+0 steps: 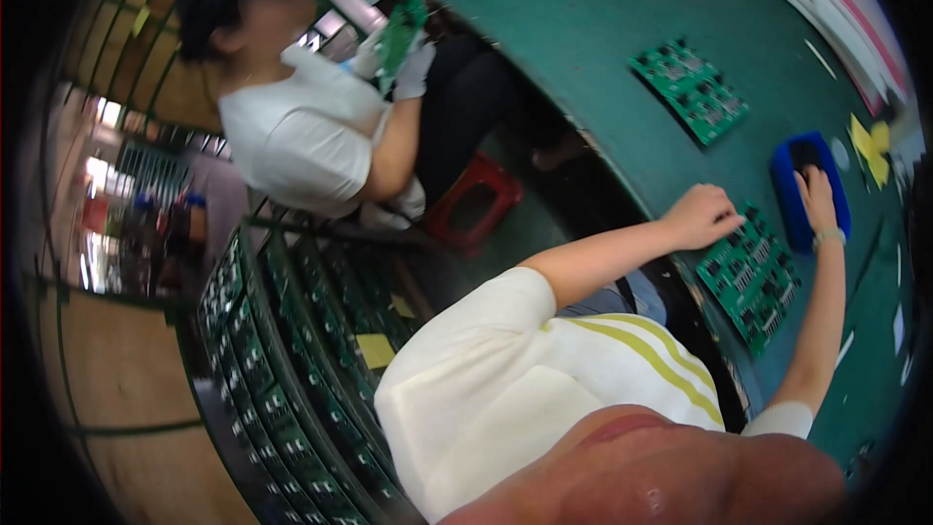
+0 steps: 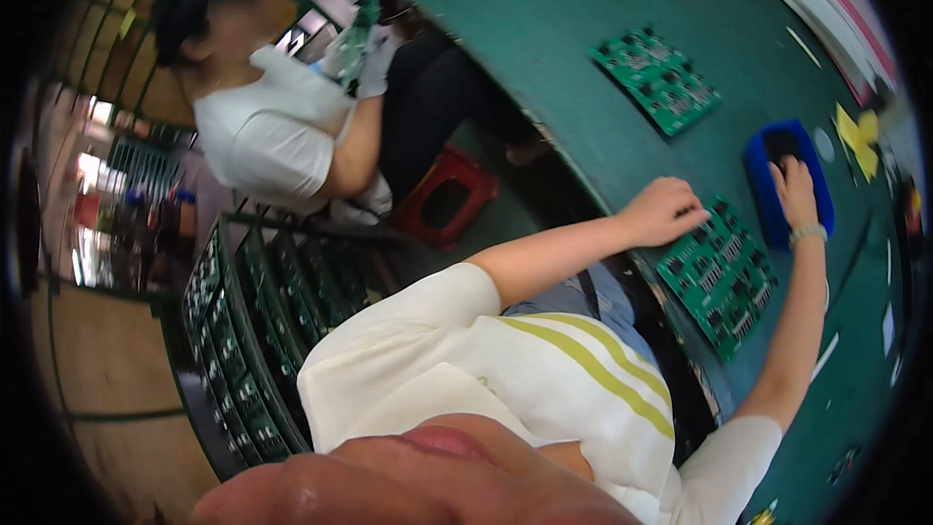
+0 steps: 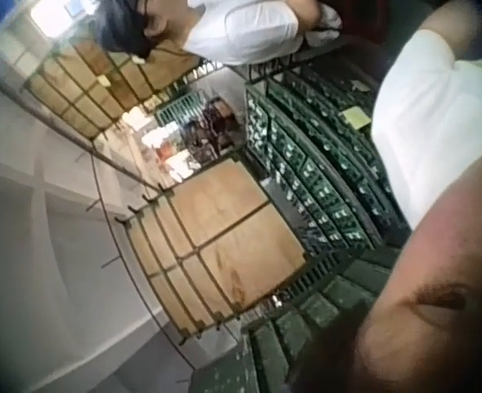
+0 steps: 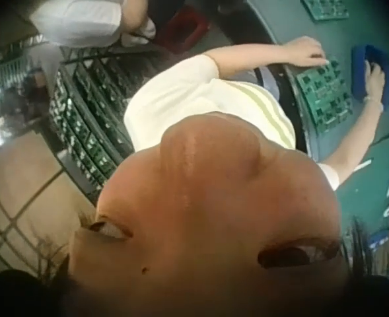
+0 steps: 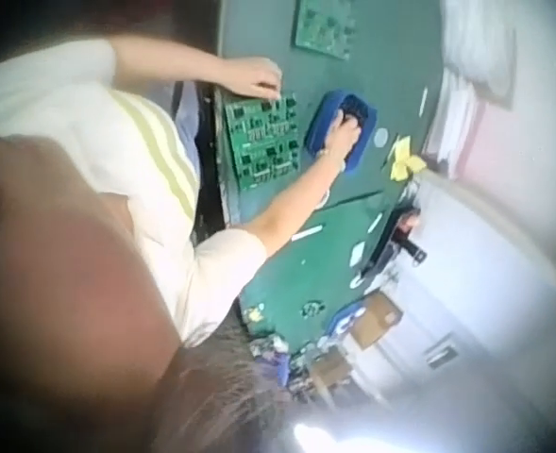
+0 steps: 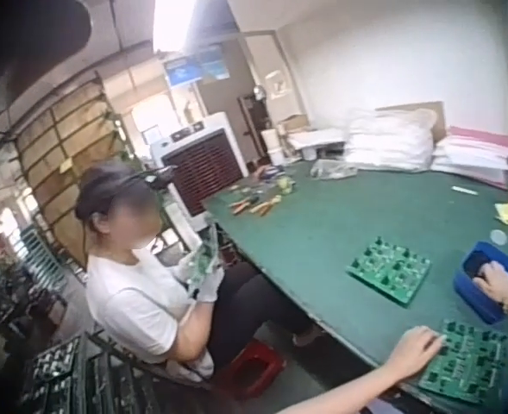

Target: Insert electronic components into a printed circuit board.

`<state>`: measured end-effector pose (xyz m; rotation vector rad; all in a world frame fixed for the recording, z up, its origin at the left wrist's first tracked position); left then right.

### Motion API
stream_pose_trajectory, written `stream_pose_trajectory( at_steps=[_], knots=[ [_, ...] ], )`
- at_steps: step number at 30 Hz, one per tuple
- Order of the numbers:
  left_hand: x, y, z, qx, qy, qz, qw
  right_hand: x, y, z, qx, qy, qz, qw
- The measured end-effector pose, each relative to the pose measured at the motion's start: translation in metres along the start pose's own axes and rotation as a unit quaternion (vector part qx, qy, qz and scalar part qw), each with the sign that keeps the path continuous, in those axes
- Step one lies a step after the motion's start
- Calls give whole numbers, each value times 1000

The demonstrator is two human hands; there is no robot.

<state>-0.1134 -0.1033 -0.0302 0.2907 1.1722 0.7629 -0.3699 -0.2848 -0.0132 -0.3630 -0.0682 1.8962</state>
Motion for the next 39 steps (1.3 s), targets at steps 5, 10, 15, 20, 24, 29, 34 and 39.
stream_pose_trajectory(
  at_steps=[5,10,15,20,24,29,34,39],
  knots=[
    [3,-4,1,-12,-14,41,999,-5,-3,-2,-51,-49,8,997],
    [3,-11,0,-20,-26,42,999,2,-31,26,43,21,-2,999],
    [1,-8,-3,-18,-27,33,999,-6,2,24,-80,57,-142,985],
    [2,-7,1,-18,-32,43,998,-8,8,30,-356,-21,-357,863],
    [2,-5,2,-18,-22,39,999,-1,-2,43,-558,-11,-411,721],
    [0,-6,-5,-16,-25,25,999,-17,86,11,-921,-43,-319,219],
    [6,-10,3,-31,-14,32,999,-16,12,24,-919,-8,-379,107],
    [2,-3,1,-9,9,2,1000,7,8,23,-924,-106,-262,260]
  ],
)
Point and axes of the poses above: each hand's wrist, its own x-axis away from the middle knuckle, its own z-axis out of the back of the hand, y = z × x, the point moved 1 cm from there along -x, towards the middle knuckle, and after that the axes turned 12 degrees about -z, right-handed, at the moved point
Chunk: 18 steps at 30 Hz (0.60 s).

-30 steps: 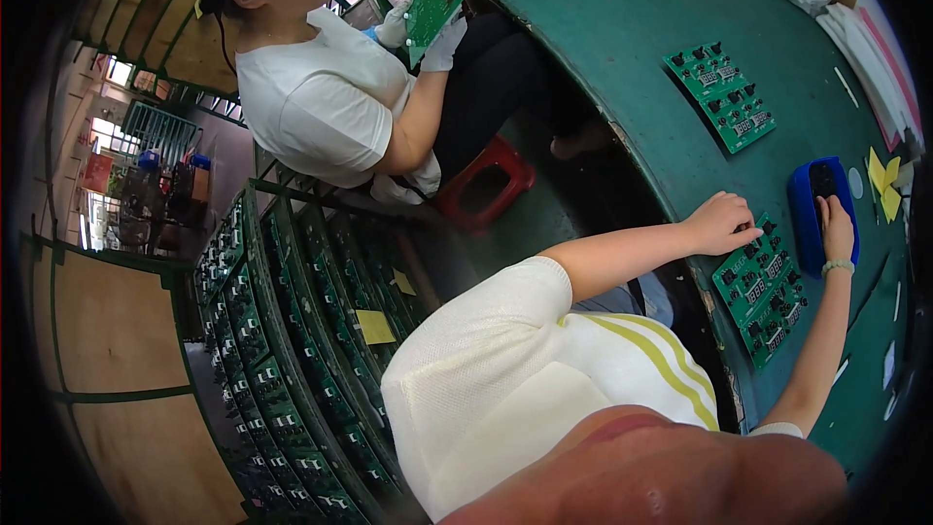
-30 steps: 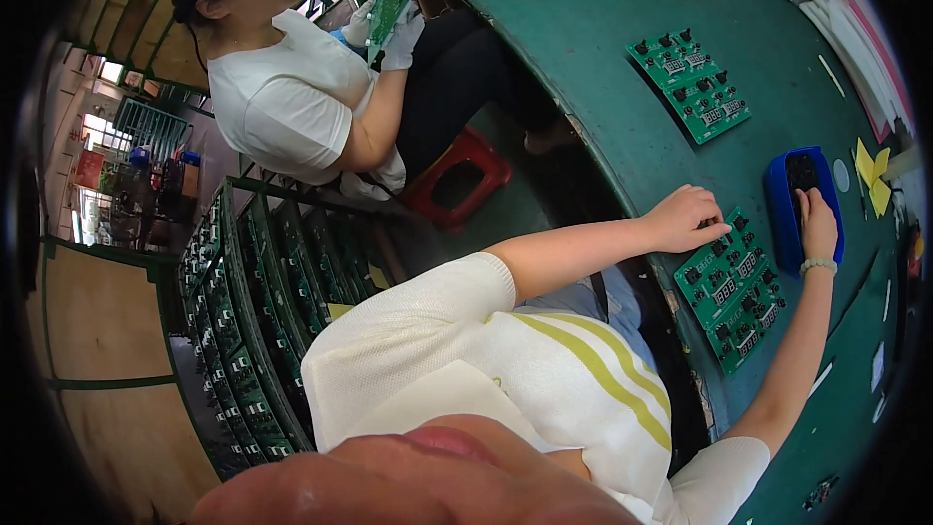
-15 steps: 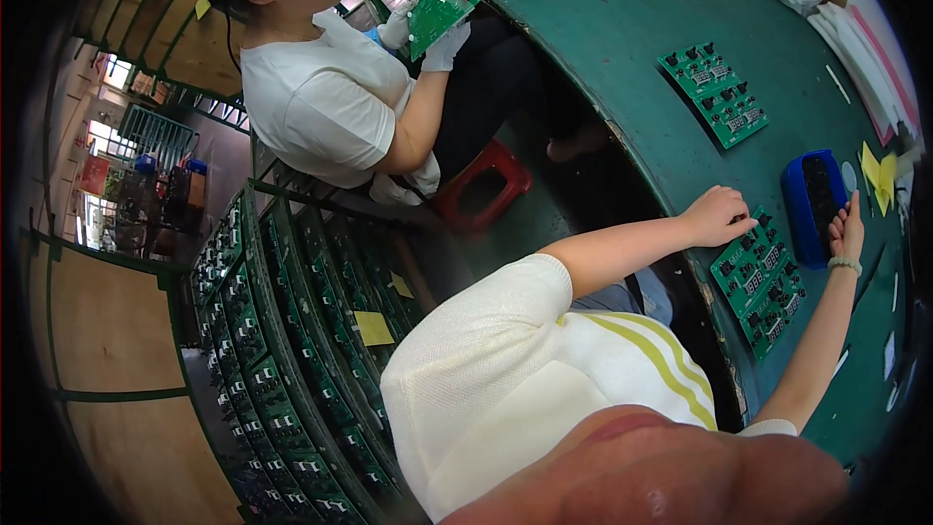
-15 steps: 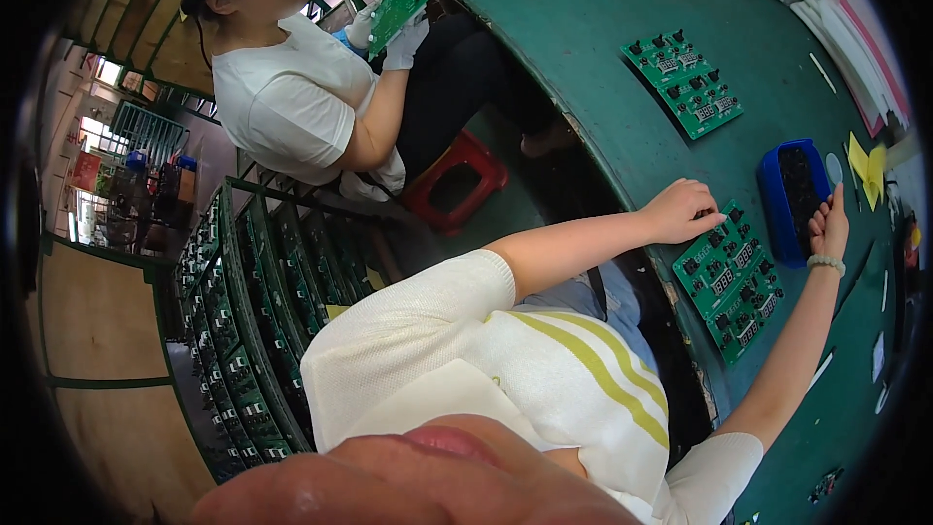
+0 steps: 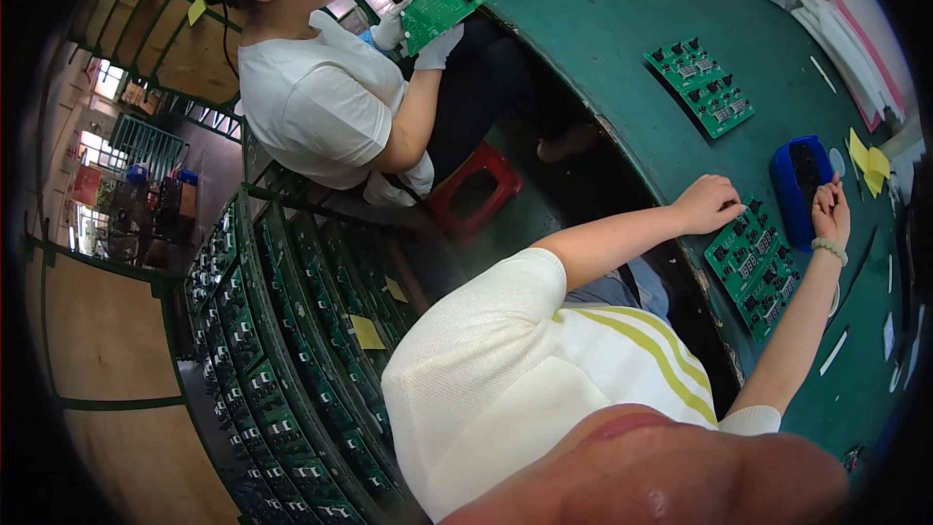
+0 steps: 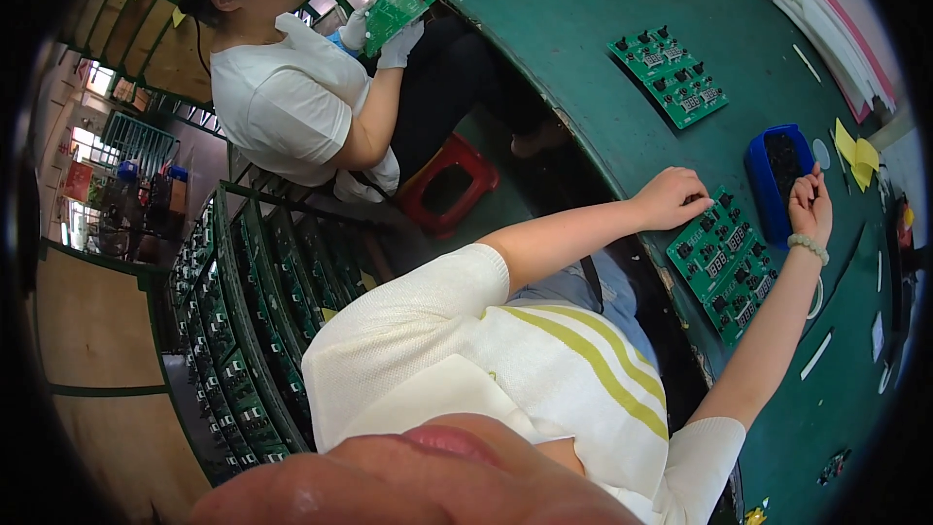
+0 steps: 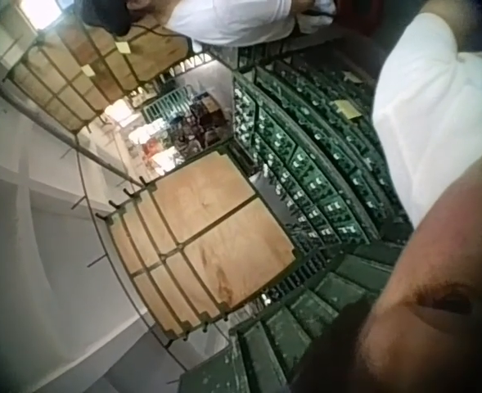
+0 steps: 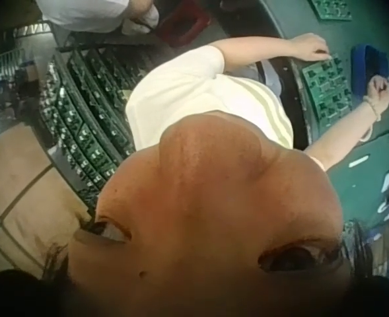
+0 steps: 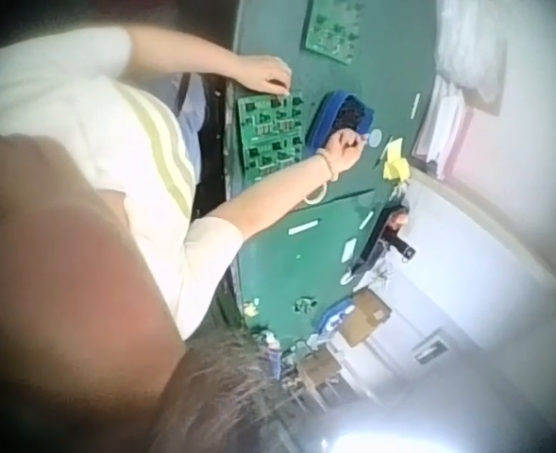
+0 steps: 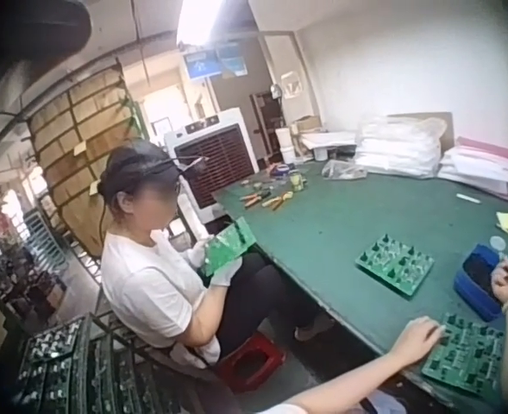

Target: Insert electronic components into a printed circuit board.

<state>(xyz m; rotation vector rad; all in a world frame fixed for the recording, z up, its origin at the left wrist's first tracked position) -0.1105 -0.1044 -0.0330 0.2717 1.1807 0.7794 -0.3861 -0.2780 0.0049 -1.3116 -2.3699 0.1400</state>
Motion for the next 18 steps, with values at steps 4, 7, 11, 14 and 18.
stream_pose_trajectory(
  at_steps=[4,7,11,14,18],
  knots=[
    [-2,10,2,67,148,81,983,60,87,-49,116,-71,-46,990],
    [-16,54,26,129,187,89,970,109,165,-75,135,-11,-111,985],
    [-20,87,30,126,47,-63,989,149,211,-53,143,20,-95,985],
    [-6,96,24,85,-62,-69,992,157,224,-27,154,22,-86,984],
    [5,110,28,88,-154,-71,982,172,235,-5,182,42,-93,978]
  ],
)
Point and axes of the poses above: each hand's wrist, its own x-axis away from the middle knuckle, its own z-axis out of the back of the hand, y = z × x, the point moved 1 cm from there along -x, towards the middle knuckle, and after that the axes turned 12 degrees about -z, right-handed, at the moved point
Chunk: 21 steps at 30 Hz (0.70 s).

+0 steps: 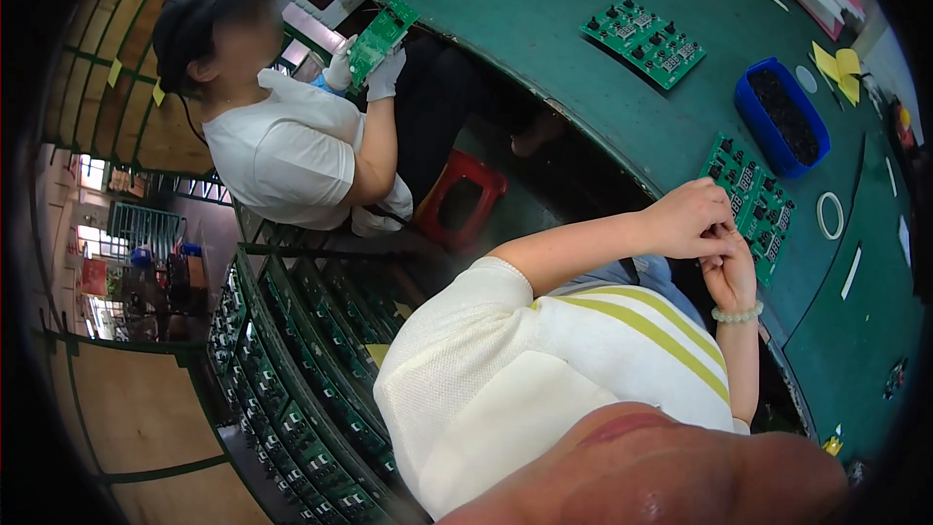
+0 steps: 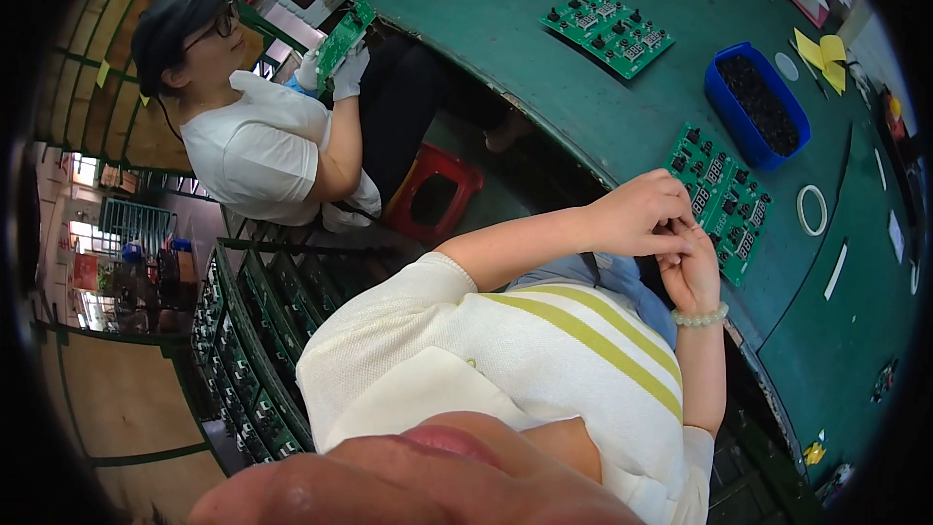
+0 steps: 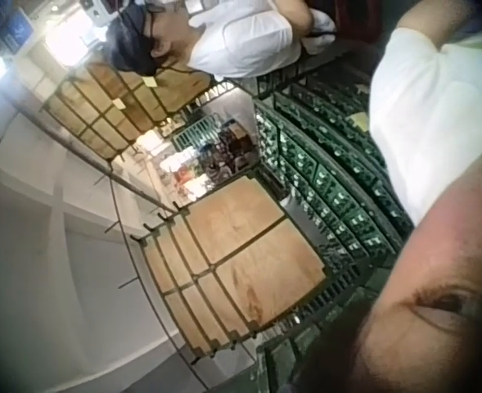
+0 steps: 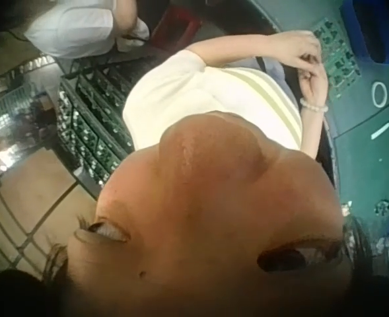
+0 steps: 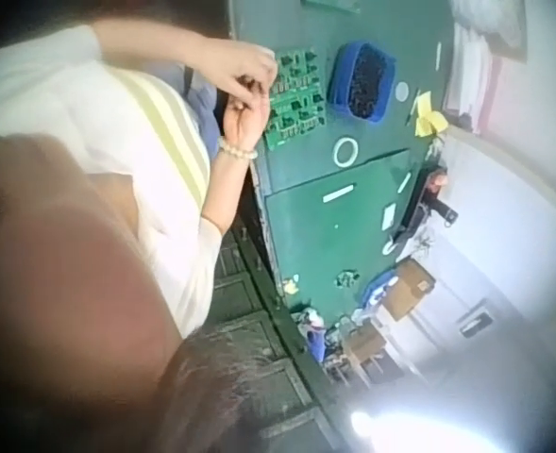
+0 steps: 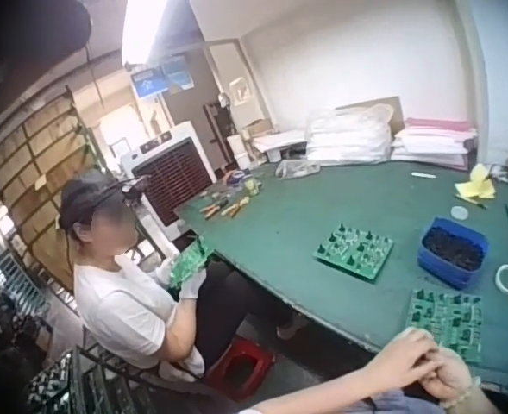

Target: Insert electronic components into a printed circuit board.

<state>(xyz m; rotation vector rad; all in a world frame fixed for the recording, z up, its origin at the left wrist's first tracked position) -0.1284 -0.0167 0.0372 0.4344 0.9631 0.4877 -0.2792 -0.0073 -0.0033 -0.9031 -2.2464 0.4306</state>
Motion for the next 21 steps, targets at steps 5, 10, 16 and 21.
stream_pose_trajectory(
  at_steps=[5,10,16,21],
  knots=[
    [7,12,0,7,-45,-10,999,20,18,2,-18,-24,-35,999],
    [3,19,7,23,-71,81,994,24,24,-9,-12,3,-39,999],
    [8,26,5,94,-82,143,982,33,35,-12,-52,-12,-24,998],
    [9,18,2,95,-56,110,988,44,28,-9,-51,-52,2,997]
  ],
)
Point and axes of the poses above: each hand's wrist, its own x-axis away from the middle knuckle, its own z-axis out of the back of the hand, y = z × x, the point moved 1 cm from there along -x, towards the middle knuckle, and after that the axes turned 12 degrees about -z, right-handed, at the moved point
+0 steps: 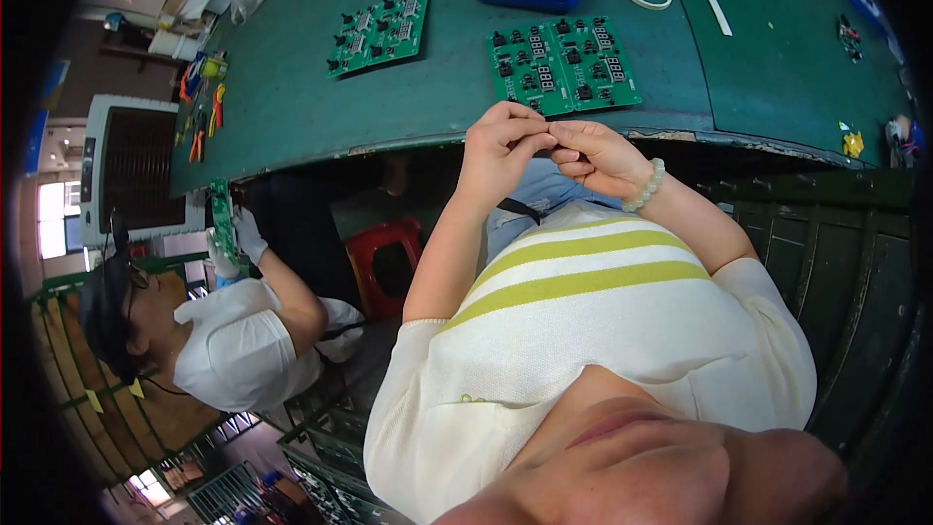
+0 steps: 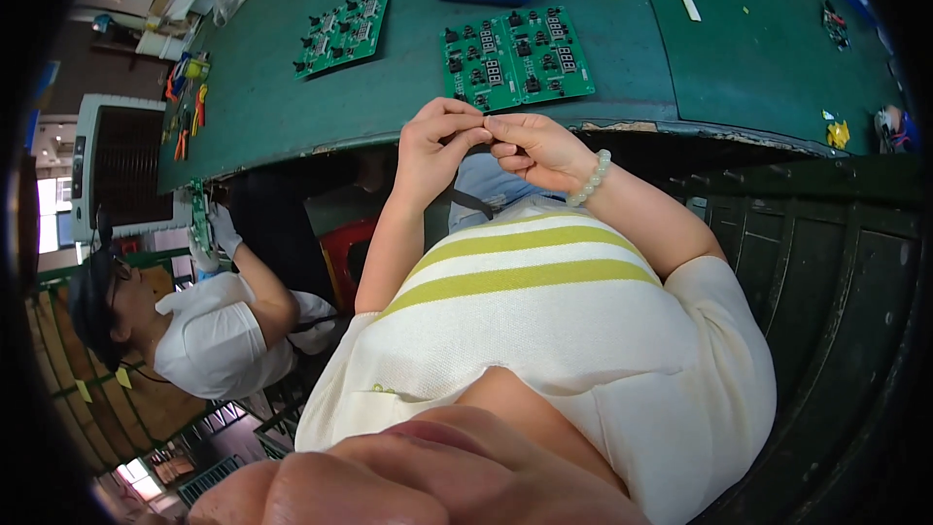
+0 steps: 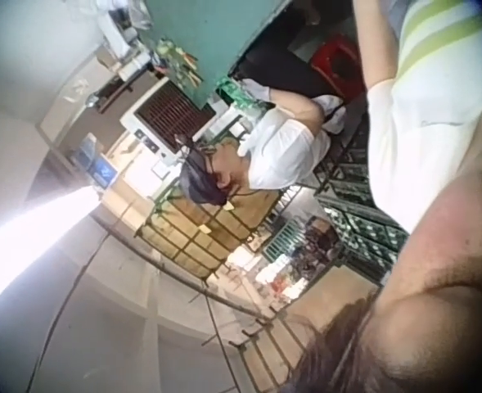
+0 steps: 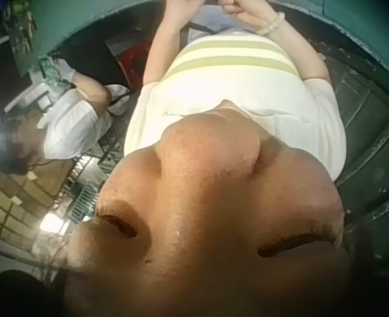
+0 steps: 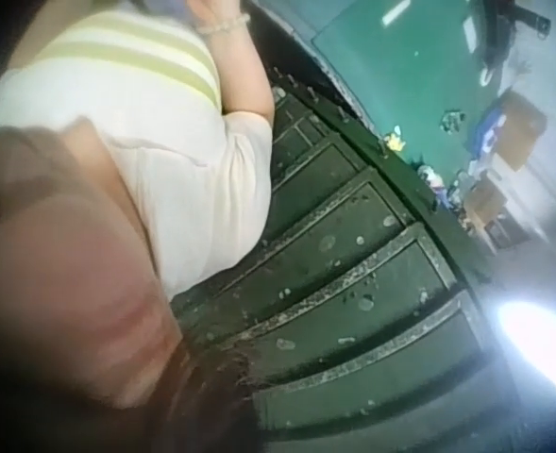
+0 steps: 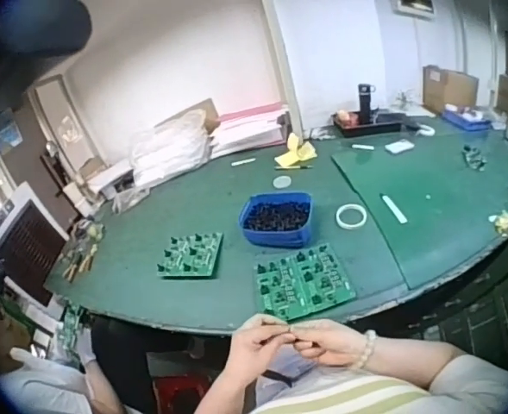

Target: Insert electronic components into a printed circuit board.

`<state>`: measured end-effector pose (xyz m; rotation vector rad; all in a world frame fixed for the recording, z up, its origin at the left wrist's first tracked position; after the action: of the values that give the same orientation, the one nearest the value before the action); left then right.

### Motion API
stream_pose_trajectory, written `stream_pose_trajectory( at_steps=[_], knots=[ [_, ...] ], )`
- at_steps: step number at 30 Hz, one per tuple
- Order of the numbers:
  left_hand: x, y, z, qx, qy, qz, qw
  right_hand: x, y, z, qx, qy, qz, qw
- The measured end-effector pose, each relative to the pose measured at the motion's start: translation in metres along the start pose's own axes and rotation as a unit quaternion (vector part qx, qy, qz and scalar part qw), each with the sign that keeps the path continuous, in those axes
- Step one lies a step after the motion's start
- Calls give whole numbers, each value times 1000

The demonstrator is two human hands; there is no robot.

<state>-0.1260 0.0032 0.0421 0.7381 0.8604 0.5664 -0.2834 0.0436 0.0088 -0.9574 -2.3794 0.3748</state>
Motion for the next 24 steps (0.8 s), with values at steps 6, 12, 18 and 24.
stream_pose_trajectory(
  at_steps=[6,12,18,24],
  knots=[
    [-8,-6,-5,-47,79,-70,993,4,-13,-2,-16,22,7,1000],
    [-28,-62,22,101,201,147,963,4,-43,17,23,11,69,997],
    [-61,-82,15,88,143,97,981,10,-78,30,47,79,121,988],
    [-94,-81,-14,-175,29,-120,977,8,-110,51,127,169,214,954]
  ],
)
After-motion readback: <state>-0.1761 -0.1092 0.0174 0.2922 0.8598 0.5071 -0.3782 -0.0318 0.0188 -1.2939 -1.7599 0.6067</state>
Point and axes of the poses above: each hand's wrist, its own x-axis away from the middle knuckle, its own z-axis out of the back of the hand, y = z × x, the point moved 1 cm from there along -x, towards the middle knuckle, and after that the axes turned 12 degrees about -z, right-handed, at the moved point
